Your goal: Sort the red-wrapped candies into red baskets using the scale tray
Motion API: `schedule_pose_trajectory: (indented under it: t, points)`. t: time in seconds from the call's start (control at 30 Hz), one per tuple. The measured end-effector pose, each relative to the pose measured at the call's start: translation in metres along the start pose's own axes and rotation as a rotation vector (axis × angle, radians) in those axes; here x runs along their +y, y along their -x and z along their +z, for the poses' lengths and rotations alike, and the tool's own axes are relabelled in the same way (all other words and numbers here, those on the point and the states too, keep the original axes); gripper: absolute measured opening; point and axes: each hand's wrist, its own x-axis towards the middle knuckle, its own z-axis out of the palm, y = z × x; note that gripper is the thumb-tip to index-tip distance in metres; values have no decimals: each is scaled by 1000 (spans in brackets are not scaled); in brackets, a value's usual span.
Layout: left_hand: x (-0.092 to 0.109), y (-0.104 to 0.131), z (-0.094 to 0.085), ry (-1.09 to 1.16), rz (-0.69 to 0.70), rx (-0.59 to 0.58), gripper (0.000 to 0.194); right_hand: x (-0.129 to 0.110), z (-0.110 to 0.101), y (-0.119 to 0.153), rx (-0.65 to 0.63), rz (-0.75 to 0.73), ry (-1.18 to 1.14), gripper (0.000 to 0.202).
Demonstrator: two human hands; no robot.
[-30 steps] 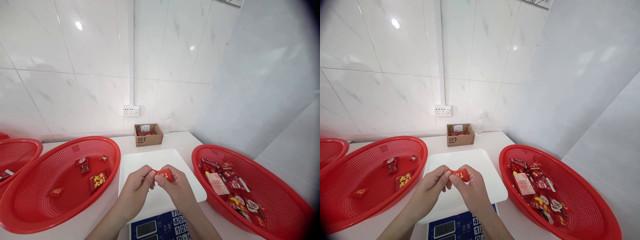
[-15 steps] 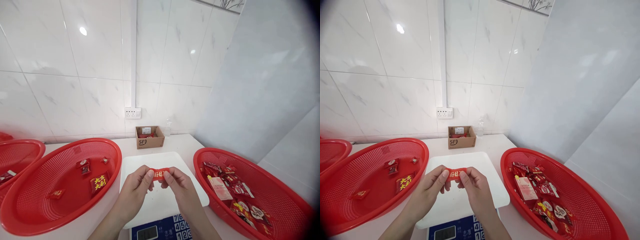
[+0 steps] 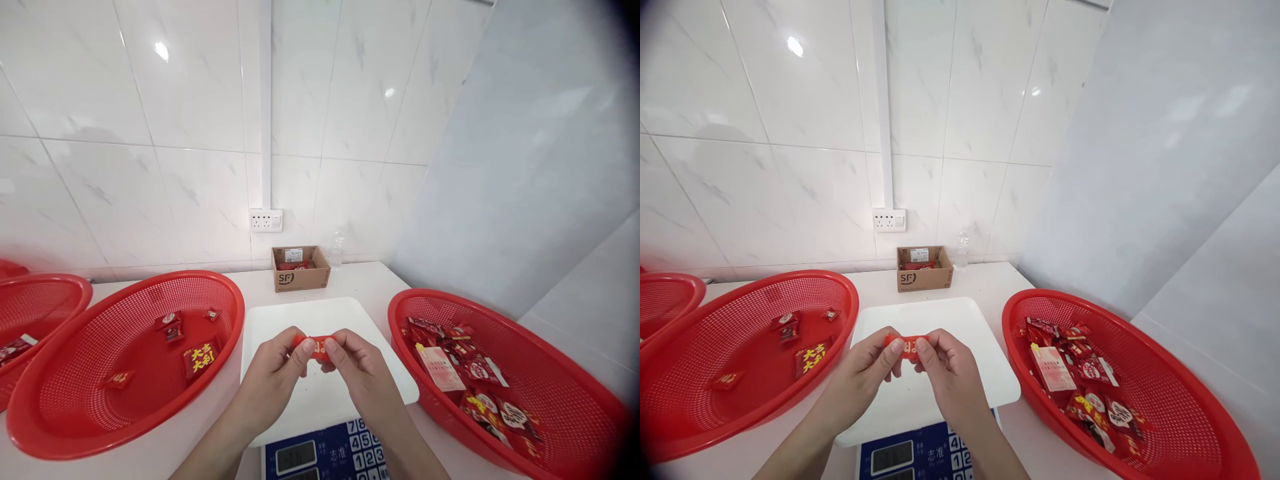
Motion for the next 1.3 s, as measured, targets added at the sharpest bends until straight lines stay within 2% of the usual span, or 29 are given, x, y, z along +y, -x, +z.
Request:
schedule_pose_trajectory:
  t: [0.3,0.4,0.5,0.63,0.77,0.87,0.93,1.0,1.07,1.17,1.3]
  points:
    - [-2,-2,0,-143,35,113,39,1,-1,-3,4,-18,64,32]
    - [-2,-3,-3,-173,98,246,27,3,-8,-12,50,-5,116,35]
    - [-2,-2,-11,-172,125,403,25,11,-21,-25,70,95,305,37]
    - [0,2,-26,-145,141,490,28,25,-35,-33,116,129,638,40]
    - [5,6,-31,-98,153,529,28,31,-29,-31,-66,36,673,34]
    - [9,11,-28,-74,156,494,27,32,-18,-33,-160,-34,759,28]
    - [10,14,-25,-109,130,424,28,33,-12,-34,-214,-79,784,26]
    - [9,15,-23,-187,92,341,28,32,-10,-34,-261,-114,723,28]
    - [6,13,-23,-287,92,276,25,31,-15,-33,-229,-108,643,33]
    - [0,9,-25,-455,170,207,23,28,-39,-26,-76,-79,650,38]
    - [-7,5,-27,-612,214,72,32,34,-95,-3,58,3,852,42]
